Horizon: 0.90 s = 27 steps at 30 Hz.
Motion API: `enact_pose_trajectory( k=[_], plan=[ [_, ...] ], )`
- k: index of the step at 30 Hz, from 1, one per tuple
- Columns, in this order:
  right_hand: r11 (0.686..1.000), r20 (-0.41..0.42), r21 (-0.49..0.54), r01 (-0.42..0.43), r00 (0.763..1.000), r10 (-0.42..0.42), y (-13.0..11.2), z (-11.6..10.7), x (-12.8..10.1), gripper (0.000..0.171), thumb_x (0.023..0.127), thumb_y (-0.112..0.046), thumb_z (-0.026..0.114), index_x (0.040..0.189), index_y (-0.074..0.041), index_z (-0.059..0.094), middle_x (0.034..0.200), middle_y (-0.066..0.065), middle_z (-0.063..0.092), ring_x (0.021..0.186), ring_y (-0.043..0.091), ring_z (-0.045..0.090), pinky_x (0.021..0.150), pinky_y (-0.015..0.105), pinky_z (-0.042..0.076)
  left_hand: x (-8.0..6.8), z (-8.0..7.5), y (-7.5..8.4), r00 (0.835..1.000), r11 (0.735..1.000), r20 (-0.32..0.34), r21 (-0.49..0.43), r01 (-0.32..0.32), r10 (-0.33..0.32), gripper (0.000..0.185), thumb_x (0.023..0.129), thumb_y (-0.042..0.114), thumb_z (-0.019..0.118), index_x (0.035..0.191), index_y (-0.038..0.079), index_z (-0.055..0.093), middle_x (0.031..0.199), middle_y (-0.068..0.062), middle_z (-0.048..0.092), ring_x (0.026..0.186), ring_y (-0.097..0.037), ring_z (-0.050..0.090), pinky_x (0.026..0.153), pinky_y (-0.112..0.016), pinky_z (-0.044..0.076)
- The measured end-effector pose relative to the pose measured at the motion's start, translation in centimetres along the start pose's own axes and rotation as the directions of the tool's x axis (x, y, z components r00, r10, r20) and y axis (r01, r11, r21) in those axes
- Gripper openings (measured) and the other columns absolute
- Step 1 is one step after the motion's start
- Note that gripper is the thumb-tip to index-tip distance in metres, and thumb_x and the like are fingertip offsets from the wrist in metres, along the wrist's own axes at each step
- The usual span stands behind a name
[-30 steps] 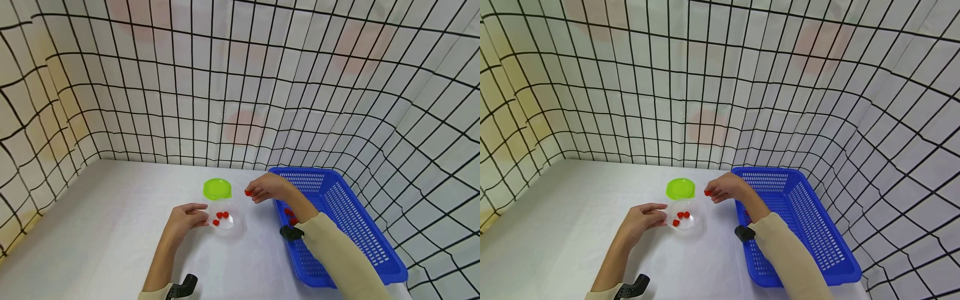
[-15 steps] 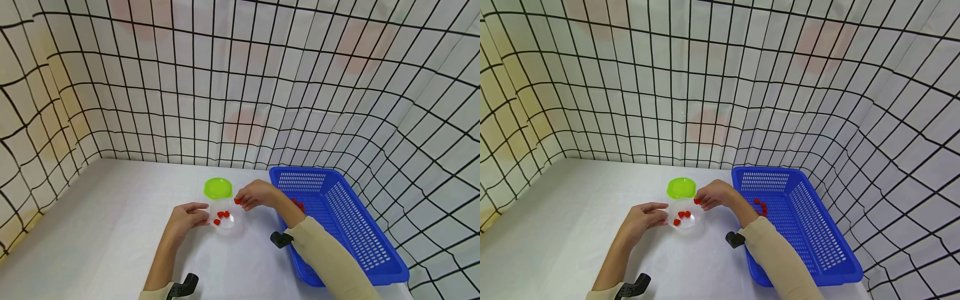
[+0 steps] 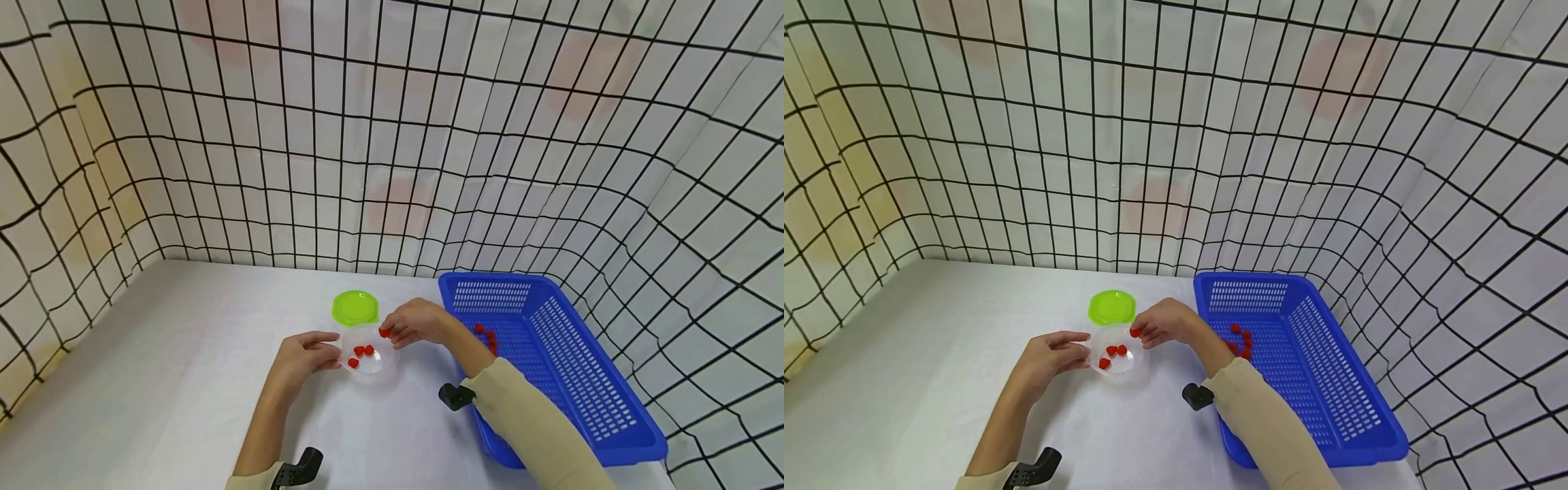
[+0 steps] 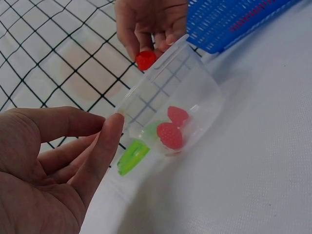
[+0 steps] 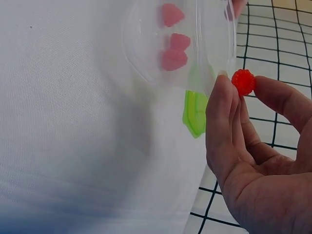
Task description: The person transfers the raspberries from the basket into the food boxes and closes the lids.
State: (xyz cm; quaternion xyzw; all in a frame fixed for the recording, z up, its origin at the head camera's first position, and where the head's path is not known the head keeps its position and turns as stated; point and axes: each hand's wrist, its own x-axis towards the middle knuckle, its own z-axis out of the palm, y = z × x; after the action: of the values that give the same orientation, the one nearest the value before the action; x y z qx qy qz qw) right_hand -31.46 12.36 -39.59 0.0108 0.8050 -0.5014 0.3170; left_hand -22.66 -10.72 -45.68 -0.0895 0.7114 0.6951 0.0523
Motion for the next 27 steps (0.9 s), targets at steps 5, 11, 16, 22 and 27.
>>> enact_pose_trajectory(
  k=[5, 11, 16, 22, 27],
  plan=[
    [1.000, -0.003, 0.002, -0.004, 1.000, 0.004, 0.07, 0.11, -0.03, 0.024, 0.093, -0.015, 0.072, 0.108, 0.004, 0.072, 0.102, 0.019, 0.071, 0.073, 0.020, 0.067, 0.074, 0.029, 0.063, 0.08, -0.06, -0.20, 1.000, 1.000, 0.003, -0.008, 0.006, -0.006, 0.031, 0.091, 0.007, 0.073, 0.121, -0.001, 0.070, 0.099, -0.019, 0.076, 0.074, -0.023, 0.075, 0.077, -0.031, 0.064],
    [1.000, -0.002, 0.009, -0.010, 1.000, 0.010, 0.09, 0.16, -0.01, 0.024, 0.094, -0.015, 0.071, 0.107, 0.004, 0.072, 0.106, 0.022, 0.070, 0.073, 0.019, 0.066, 0.074, 0.028, 0.063, 0.13, -0.04, -0.21, 1.000, 1.000, 0.002, -0.009, 0.004, -0.004, 0.032, 0.091, 0.007, 0.073, 0.121, -0.001, 0.070, 0.099, -0.020, 0.076, 0.075, -0.023, 0.075, 0.077, -0.031, 0.064],
    [1.000, -0.006, 0.020, -0.022, 1.000, 0.022, 0.04, 0.13, -0.12, 0.024, 0.094, -0.015, 0.071, 0.108, 0.004, 0.071, 0.094, 0.014, 0.068, 0.074, 0.019, 0.066, 0.073, 0.027, 0.063, 0.17, -0.02, -0.23, 1.000, 1.000, 0.003, -0.001, 0.005, -0.005, 0.032, 0.091, 0.009, 0.073, 0.122, -0.001, 0.070, 0.099, -0.018, 0.076, 0.076, -0.024, 0.076, 0.079, -0.031, 0.064],
    [1.000, -0.002, 0.021, -0.020, 1.000, 0.020, -0.02, 0.09, -0.30, 0.024, 0.095, -0.015, 0.068, 0.109, 0.005, 0.069, 0.088, 0.011, 0.065, 0.075, 0.019, 0.066, 0.075, 0.028, 0.063, 0.12, -0.03, -0.16, 1.000, 1.000, 0.002, -0.012, 0.003, -0.003, 0.031, 0.091, 0.007, 0.073, 0.121, -0.001, 0.070, 0.098, -0.018, 0.076, 0.075, -0.024, 0.076, 0.077, -0.031, 0.064],
    [1.000, -0.009, -0.004, 0.008, 1.000, -0.008, -0.36, -0.72, -0.95, 0.030, 0.096, -0.015, 0.067, 0.116, 0.007, 0.067, 0.097, 0.016, 0.067, 0.081, 0.022, 0.069, 0.077, 0.031, 0.064, 0.01, -0.02, -0.02, 1.000, 1.000, -0.001, -0.023, -0.001, 0.001, 0.030, 0.091, 0.005, 0.073, 0.119, -0.002, 0.071, 0.096, -0.018, 0.076, 0.074, -0.024, 0.075, 0.076, -0.030, 0.064]
  ],
)
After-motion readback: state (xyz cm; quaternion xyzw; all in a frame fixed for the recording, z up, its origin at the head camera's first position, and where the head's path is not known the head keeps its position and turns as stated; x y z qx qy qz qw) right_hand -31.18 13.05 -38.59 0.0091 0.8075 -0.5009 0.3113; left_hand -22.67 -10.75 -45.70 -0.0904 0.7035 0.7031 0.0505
